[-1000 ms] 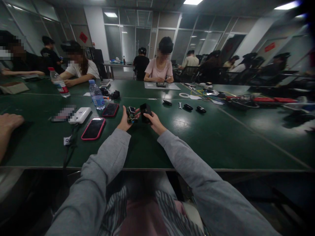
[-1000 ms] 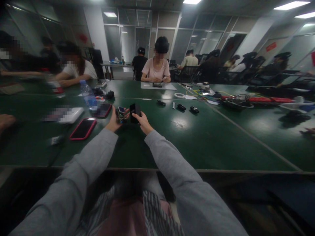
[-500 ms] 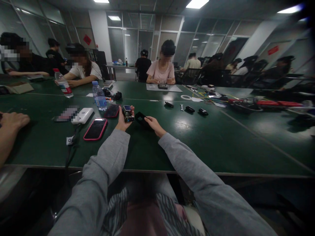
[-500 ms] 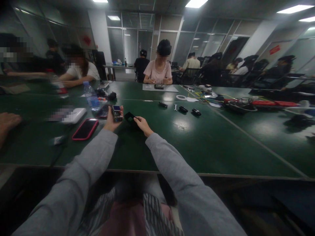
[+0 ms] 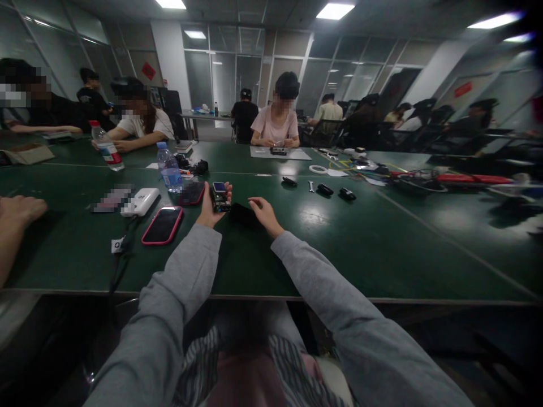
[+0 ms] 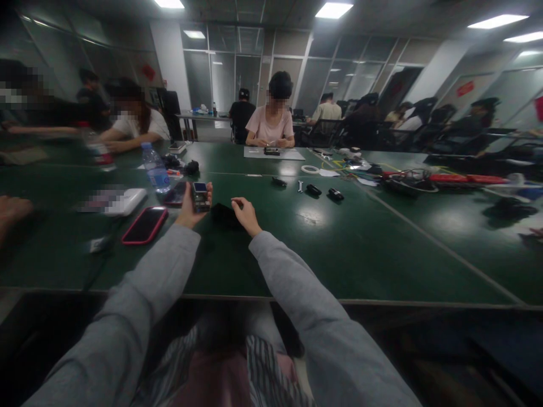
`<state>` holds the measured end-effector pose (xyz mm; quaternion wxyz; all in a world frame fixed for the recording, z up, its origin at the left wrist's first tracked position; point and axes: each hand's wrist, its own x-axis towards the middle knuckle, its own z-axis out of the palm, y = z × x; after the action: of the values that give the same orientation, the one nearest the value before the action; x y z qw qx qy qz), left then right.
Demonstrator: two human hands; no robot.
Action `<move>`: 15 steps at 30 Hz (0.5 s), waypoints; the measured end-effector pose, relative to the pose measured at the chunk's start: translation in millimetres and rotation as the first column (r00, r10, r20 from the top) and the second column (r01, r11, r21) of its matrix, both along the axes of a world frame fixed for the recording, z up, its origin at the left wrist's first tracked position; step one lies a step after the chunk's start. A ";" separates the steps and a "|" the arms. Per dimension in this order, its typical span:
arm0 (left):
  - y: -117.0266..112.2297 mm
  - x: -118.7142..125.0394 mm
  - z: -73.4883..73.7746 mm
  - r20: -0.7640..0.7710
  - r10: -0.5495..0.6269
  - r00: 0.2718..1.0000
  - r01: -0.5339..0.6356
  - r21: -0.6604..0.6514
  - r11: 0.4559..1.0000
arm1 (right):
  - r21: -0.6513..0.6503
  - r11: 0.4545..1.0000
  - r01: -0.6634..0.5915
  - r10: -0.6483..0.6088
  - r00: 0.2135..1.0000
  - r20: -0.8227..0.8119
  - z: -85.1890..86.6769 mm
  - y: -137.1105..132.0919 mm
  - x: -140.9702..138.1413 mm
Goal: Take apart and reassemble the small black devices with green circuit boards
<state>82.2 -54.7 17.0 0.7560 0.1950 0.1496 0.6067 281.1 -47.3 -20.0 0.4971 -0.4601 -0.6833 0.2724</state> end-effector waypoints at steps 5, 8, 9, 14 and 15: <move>4.2 7.5 1.0 -0.065 0.081 0.995 -0.083 -0.020 0.996 | 0.417 0.904 0.093 -0.147 0.984 0.099 25.6 -31.9 -9.4; 1.2 13.6 5.3 -0.090 0.121 0.989 -0.123 -0.021 0.992 | 0.444 0.887 -0.128 -0.015 0.953 0.303 36.5 -56.2 -30.0; -0.9 15.3 7.8 -0.095 0.118 0.988 -0.120 -0.018 0.993 | 0.427 0.883 -0.194 0.026 0.929 0.368 38.0 -61.6 -37.6; -13.1 19.2 28.4 -0.122 0.106 0.987 -0.104 0.016 0.994 | 0.387 0.882 -0.271 0.063 0.879 0.473 35.3 -59.0 -57.4; -15.0 18.9 33.1 -0.129 0.104 0.986 -0.102 0.022 0.995 | 0.391 0.881 -0.265 0.063 0.886 0.459 34.2 -54.3 -56.3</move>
<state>101.1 -69.7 50.2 0.7108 0.2319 0.2038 0.6320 224.8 -101.6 14.3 0.3984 -0.3226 -0.8575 0.0426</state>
